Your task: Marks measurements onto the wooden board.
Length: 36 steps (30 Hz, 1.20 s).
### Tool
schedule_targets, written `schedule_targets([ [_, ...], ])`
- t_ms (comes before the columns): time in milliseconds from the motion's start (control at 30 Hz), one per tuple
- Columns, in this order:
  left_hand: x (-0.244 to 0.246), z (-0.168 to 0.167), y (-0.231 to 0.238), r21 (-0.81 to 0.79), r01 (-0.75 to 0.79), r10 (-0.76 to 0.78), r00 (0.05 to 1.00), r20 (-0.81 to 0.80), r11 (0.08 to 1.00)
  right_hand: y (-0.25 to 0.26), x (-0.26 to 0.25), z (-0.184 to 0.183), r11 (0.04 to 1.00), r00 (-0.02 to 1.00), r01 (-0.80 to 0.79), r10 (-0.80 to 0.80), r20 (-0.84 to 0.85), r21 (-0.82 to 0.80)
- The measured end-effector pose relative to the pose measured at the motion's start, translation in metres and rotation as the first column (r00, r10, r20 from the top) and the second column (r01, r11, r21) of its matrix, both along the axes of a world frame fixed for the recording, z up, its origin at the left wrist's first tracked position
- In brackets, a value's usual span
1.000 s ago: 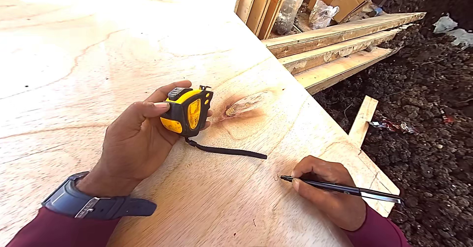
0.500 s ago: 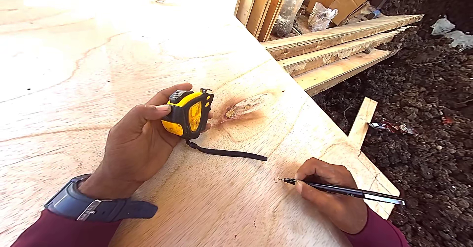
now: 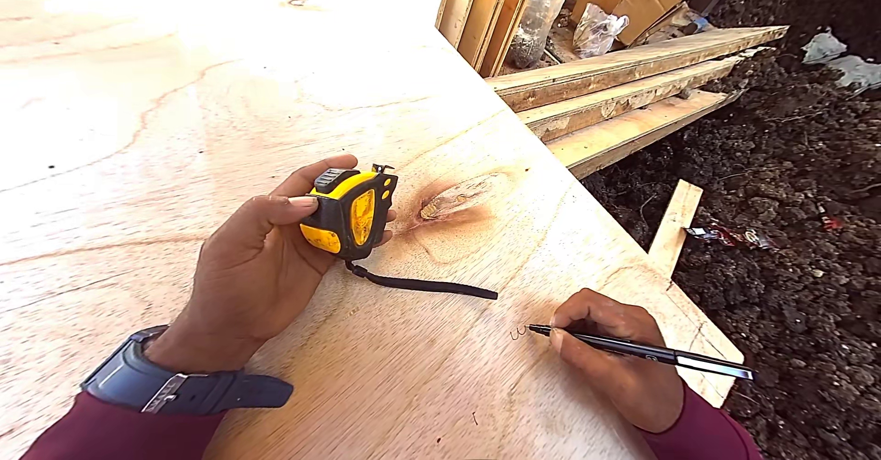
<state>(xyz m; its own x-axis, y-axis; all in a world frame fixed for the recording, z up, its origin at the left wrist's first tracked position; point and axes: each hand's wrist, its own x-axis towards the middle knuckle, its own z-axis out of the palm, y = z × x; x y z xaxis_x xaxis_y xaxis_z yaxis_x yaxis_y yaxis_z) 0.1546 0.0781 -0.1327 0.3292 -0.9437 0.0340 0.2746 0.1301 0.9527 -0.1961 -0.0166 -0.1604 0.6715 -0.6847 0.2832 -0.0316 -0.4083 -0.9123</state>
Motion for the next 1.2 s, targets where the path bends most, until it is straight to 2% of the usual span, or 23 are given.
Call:
schedule_targets([
  [667,0.0001,0.0002,-0.0004,0.007,0.001,-0.001,1.000,-0.005,1.000,-0.0004,-0.0002,0.0022,1.000,1.000,-0.006,0.007,-0.018,0.027],
  [1200,0.0003,0.0004,-0.0002,-0.001,-0.003,0.003,1.000,-0.017,1.000,0.0005,0.0014,0.0007,0.997,0.997,0.075,-0.075,-0.008,0.006],
])
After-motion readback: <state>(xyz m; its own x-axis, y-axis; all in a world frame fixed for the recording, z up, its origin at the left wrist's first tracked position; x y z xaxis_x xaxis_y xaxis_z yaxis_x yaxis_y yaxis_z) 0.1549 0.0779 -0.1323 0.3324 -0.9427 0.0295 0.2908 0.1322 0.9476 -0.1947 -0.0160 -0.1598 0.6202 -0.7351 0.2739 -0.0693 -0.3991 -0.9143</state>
